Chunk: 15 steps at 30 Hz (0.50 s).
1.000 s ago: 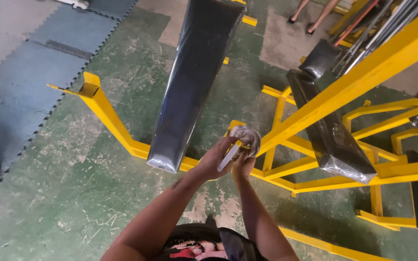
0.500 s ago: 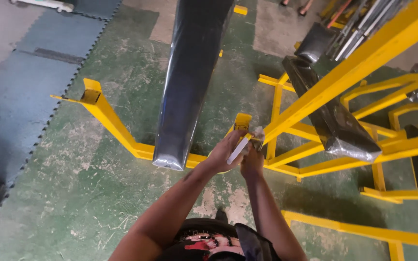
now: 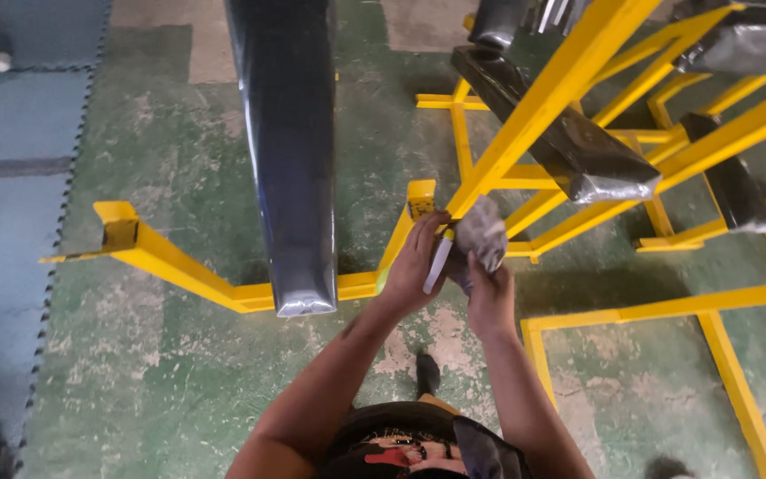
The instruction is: Cleaning gym equipment by spraying it with cleaner and wiping it down with a cloth.
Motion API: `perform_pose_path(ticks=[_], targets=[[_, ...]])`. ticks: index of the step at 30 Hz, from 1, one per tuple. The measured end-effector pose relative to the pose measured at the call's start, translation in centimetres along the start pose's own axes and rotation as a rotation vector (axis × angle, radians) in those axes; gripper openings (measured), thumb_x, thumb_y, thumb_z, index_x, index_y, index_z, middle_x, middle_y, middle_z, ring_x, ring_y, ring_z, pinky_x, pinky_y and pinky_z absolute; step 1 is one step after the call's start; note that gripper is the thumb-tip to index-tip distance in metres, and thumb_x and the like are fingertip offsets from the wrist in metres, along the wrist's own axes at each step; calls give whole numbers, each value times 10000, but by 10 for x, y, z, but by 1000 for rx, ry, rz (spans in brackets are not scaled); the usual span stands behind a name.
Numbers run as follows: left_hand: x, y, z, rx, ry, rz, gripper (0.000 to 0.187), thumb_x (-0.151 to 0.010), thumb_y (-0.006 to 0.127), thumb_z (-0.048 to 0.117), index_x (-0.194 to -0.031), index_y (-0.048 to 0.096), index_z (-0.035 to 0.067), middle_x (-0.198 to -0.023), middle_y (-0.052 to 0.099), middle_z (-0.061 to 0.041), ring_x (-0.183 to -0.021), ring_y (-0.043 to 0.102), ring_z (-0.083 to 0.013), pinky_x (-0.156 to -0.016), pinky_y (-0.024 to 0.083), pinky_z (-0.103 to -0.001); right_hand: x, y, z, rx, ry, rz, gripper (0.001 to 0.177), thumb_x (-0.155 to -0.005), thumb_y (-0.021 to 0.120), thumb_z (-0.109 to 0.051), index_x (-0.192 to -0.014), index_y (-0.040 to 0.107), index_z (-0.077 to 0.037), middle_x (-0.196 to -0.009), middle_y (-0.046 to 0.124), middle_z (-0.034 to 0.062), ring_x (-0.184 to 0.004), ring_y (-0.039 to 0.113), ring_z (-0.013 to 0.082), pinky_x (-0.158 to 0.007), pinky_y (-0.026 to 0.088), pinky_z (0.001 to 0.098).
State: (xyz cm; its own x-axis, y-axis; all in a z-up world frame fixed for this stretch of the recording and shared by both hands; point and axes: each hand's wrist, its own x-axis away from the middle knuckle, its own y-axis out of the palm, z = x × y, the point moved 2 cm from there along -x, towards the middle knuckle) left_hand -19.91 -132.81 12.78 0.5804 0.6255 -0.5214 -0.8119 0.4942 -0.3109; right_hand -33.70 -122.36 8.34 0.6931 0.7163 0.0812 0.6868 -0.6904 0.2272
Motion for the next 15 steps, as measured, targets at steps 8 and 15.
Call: perform_pose_path(ticks=[8,15], targets=[[16,21,55,-253,73,114,713,-861,634,43,-1536,404,17,-1602,288,-326,-1494,292,-526,-1233,292,-578,28,-22,-23,-332,149,55,417,-988,638,-153,-1360,572,22,-1288,681,116,-1161,664,240,-1012,515,386],[4,86,55,-181,15,-8,807,-765,670,10,-1534,425,-11,-1259,474,-257,-1185,492,-456,-1042,442,-515,9,-69,-55,-501,171,-65,441,-947,625,-146,-1367,562,-26,-1306,683,102,-1189,681,234,-1029,541,382]])
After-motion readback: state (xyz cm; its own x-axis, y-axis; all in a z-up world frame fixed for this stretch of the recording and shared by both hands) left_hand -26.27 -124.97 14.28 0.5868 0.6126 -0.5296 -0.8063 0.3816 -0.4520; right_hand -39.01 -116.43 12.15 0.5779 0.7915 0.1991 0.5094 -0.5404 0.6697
